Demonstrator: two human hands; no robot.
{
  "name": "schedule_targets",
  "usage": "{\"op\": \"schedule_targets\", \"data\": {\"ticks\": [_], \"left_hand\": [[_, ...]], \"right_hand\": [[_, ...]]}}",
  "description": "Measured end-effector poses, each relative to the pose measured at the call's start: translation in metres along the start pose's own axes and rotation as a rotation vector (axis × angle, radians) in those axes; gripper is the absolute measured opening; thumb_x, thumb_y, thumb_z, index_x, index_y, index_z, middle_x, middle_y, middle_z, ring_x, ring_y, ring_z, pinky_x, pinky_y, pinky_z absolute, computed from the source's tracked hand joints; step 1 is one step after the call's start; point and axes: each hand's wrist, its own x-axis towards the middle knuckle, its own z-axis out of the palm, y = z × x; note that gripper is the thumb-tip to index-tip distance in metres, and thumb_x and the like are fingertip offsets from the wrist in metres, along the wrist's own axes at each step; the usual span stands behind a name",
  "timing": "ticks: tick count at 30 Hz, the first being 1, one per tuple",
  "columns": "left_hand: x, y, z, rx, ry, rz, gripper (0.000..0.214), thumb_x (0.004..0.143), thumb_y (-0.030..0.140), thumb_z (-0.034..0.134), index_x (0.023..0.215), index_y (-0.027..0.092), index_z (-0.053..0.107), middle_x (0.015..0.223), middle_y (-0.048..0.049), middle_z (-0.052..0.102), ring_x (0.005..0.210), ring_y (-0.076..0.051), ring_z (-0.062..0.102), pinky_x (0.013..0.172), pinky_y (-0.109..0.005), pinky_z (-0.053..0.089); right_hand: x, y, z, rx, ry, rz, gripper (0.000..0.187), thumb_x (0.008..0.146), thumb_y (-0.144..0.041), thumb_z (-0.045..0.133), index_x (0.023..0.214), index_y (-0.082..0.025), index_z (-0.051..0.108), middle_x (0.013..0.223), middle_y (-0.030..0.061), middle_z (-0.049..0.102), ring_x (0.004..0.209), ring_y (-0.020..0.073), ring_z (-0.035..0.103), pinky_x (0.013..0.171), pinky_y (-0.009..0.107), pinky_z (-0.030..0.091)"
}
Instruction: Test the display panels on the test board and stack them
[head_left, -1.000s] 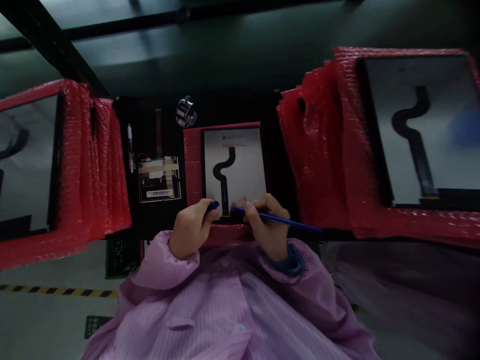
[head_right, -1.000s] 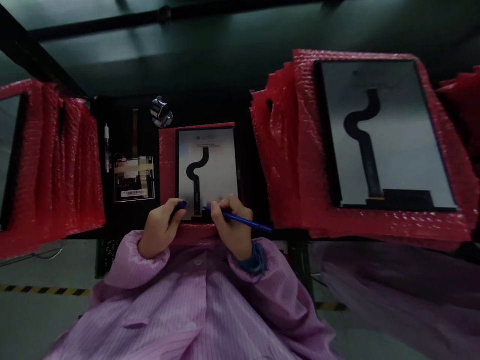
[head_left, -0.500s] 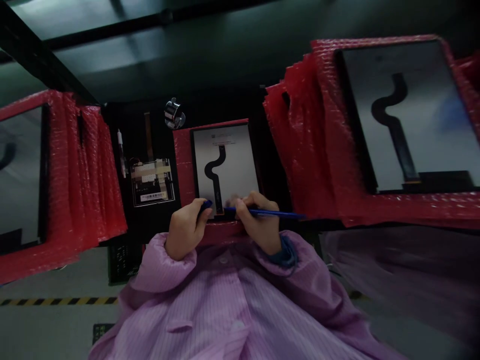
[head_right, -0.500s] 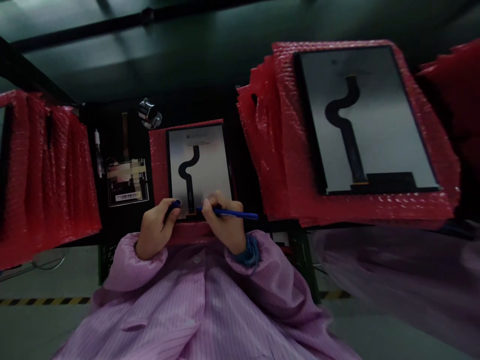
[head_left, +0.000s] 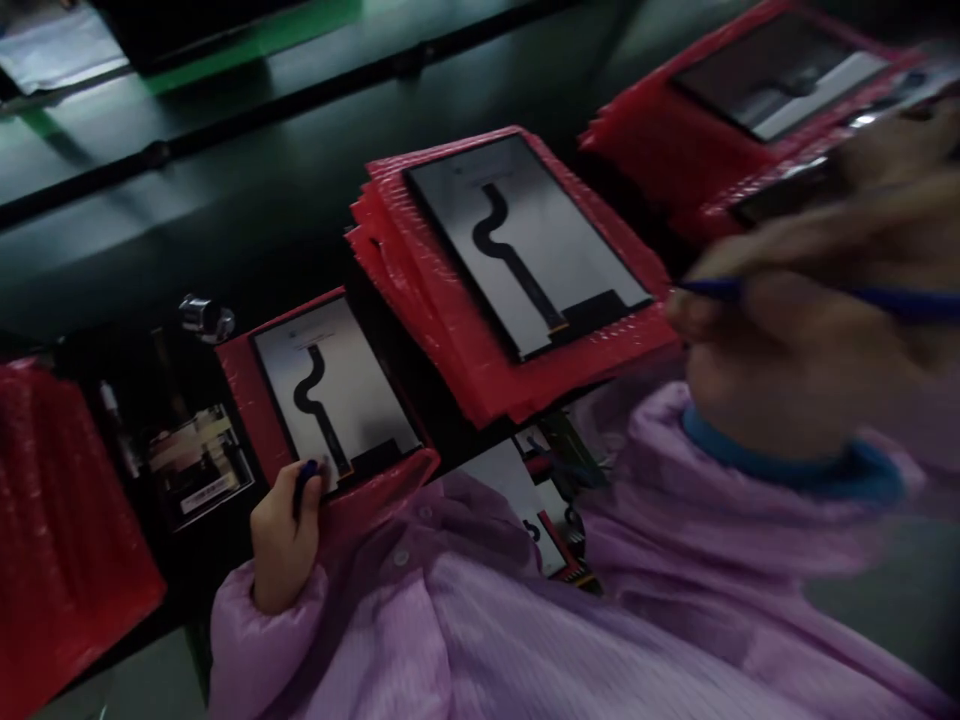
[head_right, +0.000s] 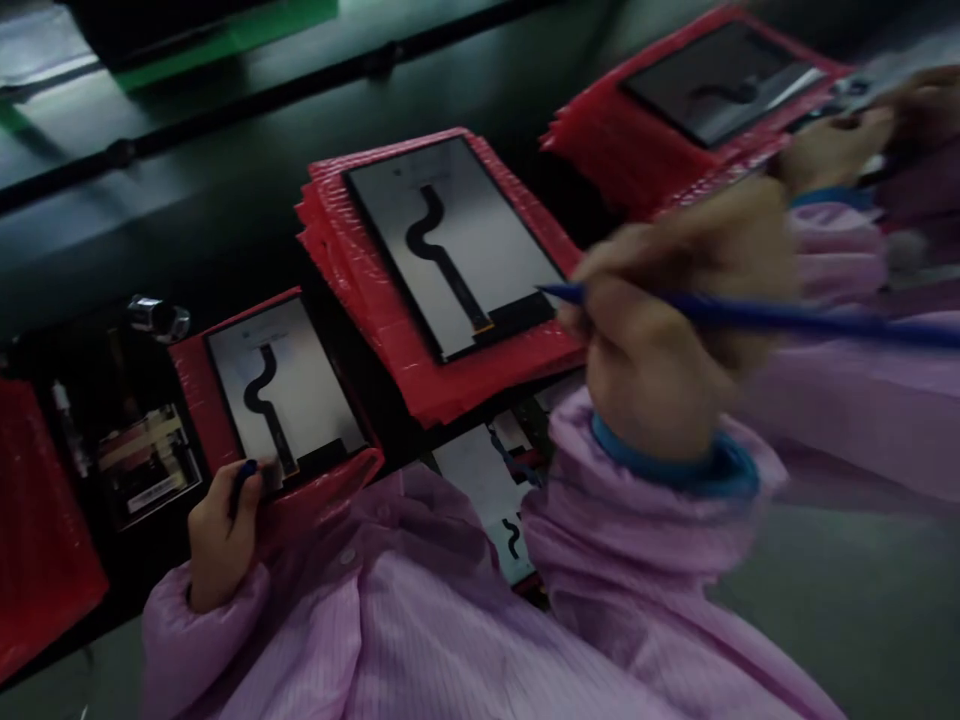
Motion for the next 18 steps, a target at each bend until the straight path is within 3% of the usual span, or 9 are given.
{"op": "schedule_targets", "data": {"ticks": [1,4,7,12,18], "left_hand": [[0.001,-0.001,-0.001,0.013,-0.002,0.000,0.033,0.104,0.048,0.048,0.106,0.022,0.067,0.095,-0.0038,0.082,0.081,-0.021,0.078,0.071,-0.028,0.058],[0.002,-0.002,-0.003,0.034,-0.003,-0.015,0.030,0.103,0.046,0.050,0.108,0.023,0.068,0.097,-0.0029,0.082,0.084,-0.021,0.079,0.073,-0.028,0.060],[0.002,-0.003,-0.006,0.044,-0.009,-0.048,0.029,0.103,0.046,0.050,0.108,0.024,0.068,0.097,-0.0021,0.082,0.083,-0.020,0.079,0.072,-0.027,0.060],[0.001,-0.007,-0.006,0.108,0.040,-0.044,0.035,0.101,0.051,0.051,0.103,0.021,0.069,0.090,-0.0032,0.082,0.075,-0.019,0.078,0.067,-0.025,0.059],[0.003,-0.008,-0.005,0.093,0.057,-0.023,0.036,0.101,0.050,0.053,0.101,0.019,0.070,0.091,-0.0045,0.082,0.073,-0.018,0.077,0.066,-0.023,0.059]], "right_hand": [[0.012,0.010,0.005,0.005,-0.050,-0.022,0.017,0.078,-0.021,0.067,0.074,-0.024,0.050,0.056,-0.0085,0.048,0.046,0.0058,0.048,0.043,0.025,0.034],[0.031,0.042,0.016,-0.121,-0.221,0.052,0.032,0.082,-0.008,0.065,0.062,-0.022,0.044,0.048,-0.0106,0.045,0.042,0.0019,0.046,0.043,0.021,0.029],[0.029,0.062,0.018,-0.158,-0.291,0.171,0.039,0.083,0.000,0.060,0.058,-0.021,0.038,0.046,-0.0118,0.042,0.043,-0.0007,0.042,0.047,0.019,0.029],[0.020,0.059,0.016,-0.122,-0.298,0.125,0.036,0.076,0.003,0.058,0.057,-0.020,0.037,0.052,-0.0099,0.038,0.051,0.0024,0.033,0.050,0.022,0.028],[0.022,0.057,0.019,-0.147,-0.355,0.119,0.033,0.074,-0.003,0.059,0.058,-0.023,0.039,0.052,-0.0077,0.042,0.049,0.0048,0.039,0.047,0.025,0.027]]}}
